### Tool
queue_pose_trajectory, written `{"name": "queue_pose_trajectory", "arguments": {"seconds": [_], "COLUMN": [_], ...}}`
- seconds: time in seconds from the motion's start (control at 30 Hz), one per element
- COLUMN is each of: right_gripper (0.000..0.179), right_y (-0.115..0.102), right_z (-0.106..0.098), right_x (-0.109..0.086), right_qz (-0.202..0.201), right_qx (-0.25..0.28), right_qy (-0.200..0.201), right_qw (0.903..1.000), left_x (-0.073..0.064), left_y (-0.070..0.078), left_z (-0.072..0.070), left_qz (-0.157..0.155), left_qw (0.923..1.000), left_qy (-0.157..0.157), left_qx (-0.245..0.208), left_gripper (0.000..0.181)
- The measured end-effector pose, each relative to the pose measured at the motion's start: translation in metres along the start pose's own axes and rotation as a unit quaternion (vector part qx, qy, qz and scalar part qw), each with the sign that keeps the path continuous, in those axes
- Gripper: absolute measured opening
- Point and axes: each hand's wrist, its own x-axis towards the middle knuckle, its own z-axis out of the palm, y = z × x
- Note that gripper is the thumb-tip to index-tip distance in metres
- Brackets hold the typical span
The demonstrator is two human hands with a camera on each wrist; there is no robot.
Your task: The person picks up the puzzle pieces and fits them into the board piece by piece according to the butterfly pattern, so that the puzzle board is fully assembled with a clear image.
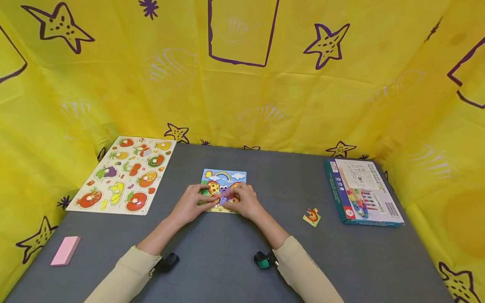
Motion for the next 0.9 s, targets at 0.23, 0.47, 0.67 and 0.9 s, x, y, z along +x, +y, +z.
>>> {"name": "queue_pose_trajectory", "arguments": {"seconds": [0.23,0.47,0.67,0.9], "right_gripper": [0.024,0.024,0.029,0.044], "right_y": [-0.001,0.019,0.056,0.087], "right_z": [-0.007,-0.04,-0.086,-0.126], "right_x": [-0.005,-0.032,-0.075,-0.129], "right_qz": [-0.021,0.014,0.085,0.157], "right_qx": [-0.004,0.033,0.017,-0.048], "right_qy": [-0.004,0.047,0.11,0.123], "right_qw": [0.9998,0.9982,0.9902,0.9787], "left_x": [0.0,0.0,0.0,0.001], "left_y": [0.0,0.0,-0.001,-0.002], "left_z": [0.0,0.0,0.001,0.002], "left_qz": [-0.006,-0.017,-0.015,-0.001], "left_qw": [0.9999,0.9997,0.9995,0.997], "left_qy": [-0.012,-0.016,-0.022,-0.044], "left_qx": [-0.001,-0.011,-0.016,-0.064], "left_gripper": [0.018,0.019,0.019,0.023]}}
